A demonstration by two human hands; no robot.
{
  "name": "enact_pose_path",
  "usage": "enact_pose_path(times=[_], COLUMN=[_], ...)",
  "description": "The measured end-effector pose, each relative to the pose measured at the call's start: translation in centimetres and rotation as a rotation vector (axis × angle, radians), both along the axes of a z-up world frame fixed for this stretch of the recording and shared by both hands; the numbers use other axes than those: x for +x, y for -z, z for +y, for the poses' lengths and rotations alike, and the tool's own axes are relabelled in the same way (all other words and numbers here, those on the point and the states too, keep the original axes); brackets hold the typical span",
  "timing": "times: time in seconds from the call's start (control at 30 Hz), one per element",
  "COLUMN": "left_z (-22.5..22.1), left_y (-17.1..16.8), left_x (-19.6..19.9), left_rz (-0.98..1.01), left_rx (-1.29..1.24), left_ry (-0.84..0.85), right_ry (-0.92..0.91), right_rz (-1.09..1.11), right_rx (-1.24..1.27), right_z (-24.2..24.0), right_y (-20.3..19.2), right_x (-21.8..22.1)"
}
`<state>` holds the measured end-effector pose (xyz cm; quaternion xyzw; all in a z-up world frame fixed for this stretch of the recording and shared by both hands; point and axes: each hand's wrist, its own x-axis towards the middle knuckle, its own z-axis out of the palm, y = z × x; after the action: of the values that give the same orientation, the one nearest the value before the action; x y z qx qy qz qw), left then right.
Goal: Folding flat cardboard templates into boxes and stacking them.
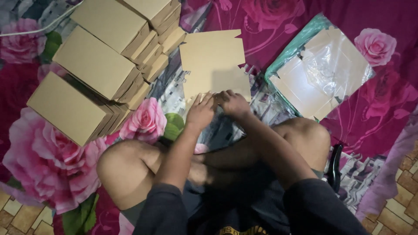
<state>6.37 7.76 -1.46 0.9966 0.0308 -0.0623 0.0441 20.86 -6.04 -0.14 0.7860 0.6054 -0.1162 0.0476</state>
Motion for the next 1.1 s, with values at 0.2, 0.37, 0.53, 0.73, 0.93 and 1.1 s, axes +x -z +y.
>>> enact_pose_path(times=[0.2, 0.37, 0.53, 0.73, 0.93, 1.1], left_z=[-1.8, -0.9, 0.4, 1.3, 1.8, 1.0], left_y=[-3.6, -3.9, -4.2, -4.9, -5.4, -6.1], left_x=[0.5, 0.1, -0.9, -1.7, -2.2, -2.1], left_rz=[0.440, 0.509, 0.523, 0.543, 0.572, 0.593], left_rx=[-0.040, -0.060, -0.048, 0.002, 0.021, 0.056], left_ry=[-0.078, -0.081, -0.128, -0.146, -0.154, -0.168], right_ry=[0.074, 0.159, 0.165, 0.252, 0.337, 0.361], right_rz=[0.037, 0.057, -0.015, -0.093, 0.003, -0.031], right_rx=[-0.141, -0.201, -0.055, -0.185, -0.409, -0.316], right_z=[-0.6, -1.4, -2.3, -3.4, -3.3, -3.4], right_y=[-1.3, -2.3, -3.6, -1.6, -3.4, -3.7], right_x=[-3.5, -3.2, -3.1, -2.1, -1.3, -1.8])
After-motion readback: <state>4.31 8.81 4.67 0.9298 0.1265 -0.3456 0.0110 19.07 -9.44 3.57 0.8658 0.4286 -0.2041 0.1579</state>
